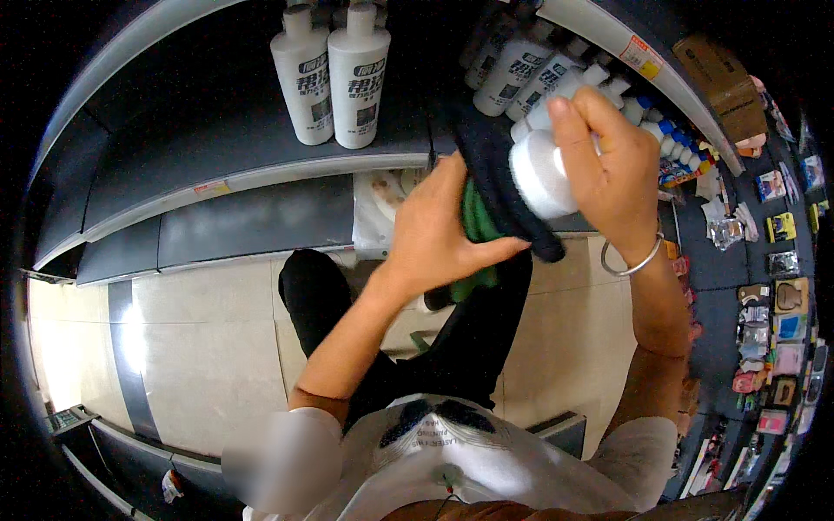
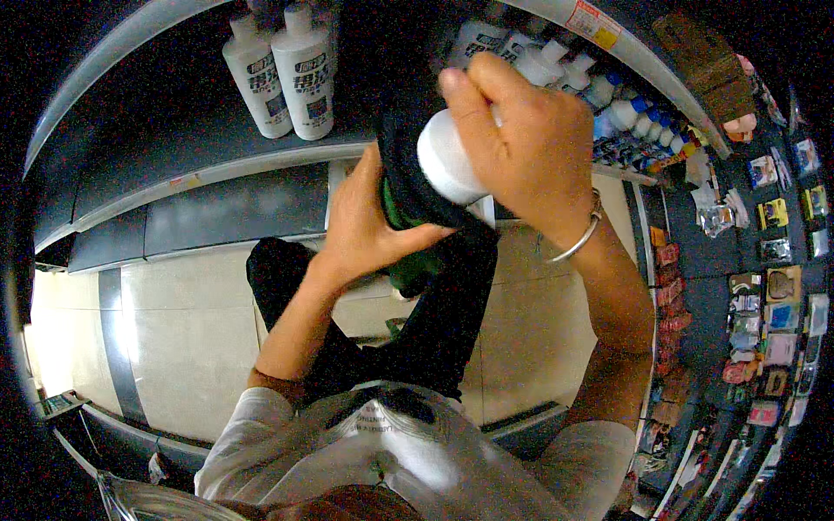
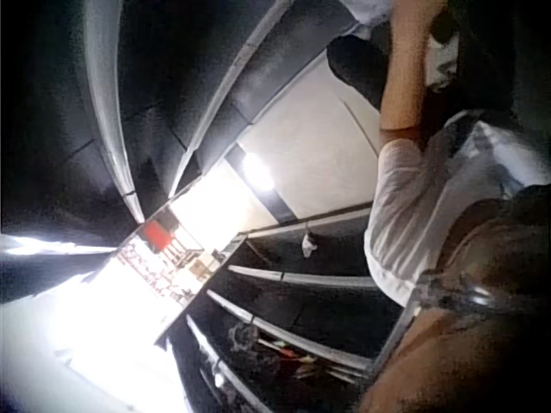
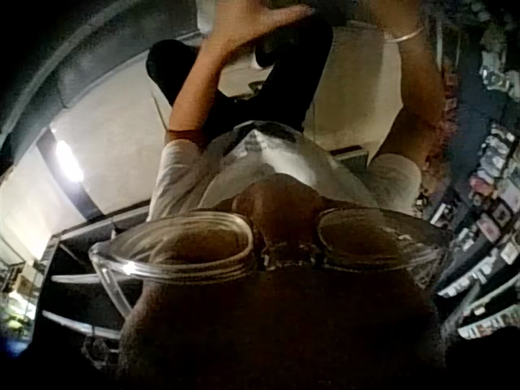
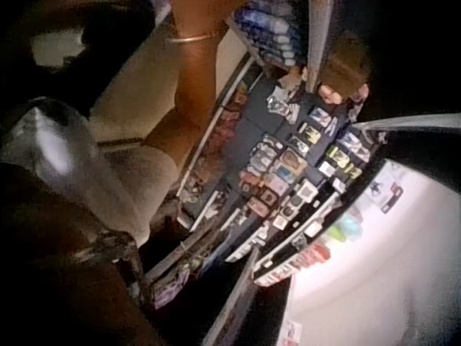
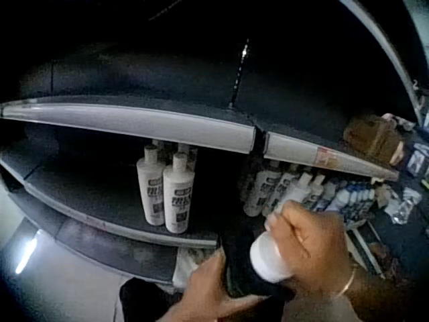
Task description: The person arranges white plastic bottles on a store shelf, using a dark cloth to wipe the bottles and the shelf surface. They pick up bottles, wipe them, and place them in neat rows, occasionally adjusting the alignment of the bottles.
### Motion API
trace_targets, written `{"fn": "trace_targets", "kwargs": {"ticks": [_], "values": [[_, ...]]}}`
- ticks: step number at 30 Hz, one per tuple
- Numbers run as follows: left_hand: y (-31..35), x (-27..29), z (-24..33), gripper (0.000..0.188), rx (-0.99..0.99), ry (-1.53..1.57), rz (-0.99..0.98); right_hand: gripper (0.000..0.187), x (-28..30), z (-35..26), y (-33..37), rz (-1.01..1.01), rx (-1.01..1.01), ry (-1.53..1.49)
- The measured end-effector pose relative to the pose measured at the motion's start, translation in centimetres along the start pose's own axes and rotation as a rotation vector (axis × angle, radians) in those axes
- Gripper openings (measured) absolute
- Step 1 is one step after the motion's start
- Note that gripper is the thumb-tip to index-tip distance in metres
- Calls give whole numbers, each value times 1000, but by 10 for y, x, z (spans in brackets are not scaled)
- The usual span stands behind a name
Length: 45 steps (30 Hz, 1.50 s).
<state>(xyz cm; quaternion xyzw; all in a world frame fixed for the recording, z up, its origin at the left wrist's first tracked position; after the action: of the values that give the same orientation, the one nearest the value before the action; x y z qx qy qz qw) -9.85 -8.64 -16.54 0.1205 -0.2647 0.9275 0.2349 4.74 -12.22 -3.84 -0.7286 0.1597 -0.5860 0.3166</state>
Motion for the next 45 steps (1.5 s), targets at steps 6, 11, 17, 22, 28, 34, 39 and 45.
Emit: {"fn": "trace_targets", "kwargs": {"ticks": [6,11,17,22,28,34,39,45], "values": [[29,2,-105,67,211,483,-321,34,-8,34,-11,46,-82,24],[39,29,-159,31,821,738,-407,39,-49,76,-25,7,-160,93],[33,23,-188,35,760,456,-421,38,-91,127,-52,87,-374,126],[33,15,-198,32,706,450,-531,35,-158,165,-94,9,-472,230],[29,8,-201,34,709,441,-607,39,-228,206,-155,-33,-337,253],[25,21,-206,35,711,372,-545,42,-275,230,-192,-161,-281,203],[27,21,-205,35,709,383,-530,46,-261,241,-194,-253,-224,108],[24,14,-200,36,673,378,-554,50,-308,225,-136,-343,13,-121]]}}
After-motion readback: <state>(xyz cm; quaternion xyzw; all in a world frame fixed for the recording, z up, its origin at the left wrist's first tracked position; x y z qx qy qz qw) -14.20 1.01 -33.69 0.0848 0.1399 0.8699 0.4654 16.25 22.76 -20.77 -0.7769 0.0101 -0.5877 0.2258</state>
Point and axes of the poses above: each hand's wrist, its own y-axis away from the middle knuckle, its own x-axis out of the back of the hand, z = x × y, the point moved 1 cm from there along -y, towards the middle knuckle, and after that the axes turned 2 degrees about y, right-handed, at the moved point
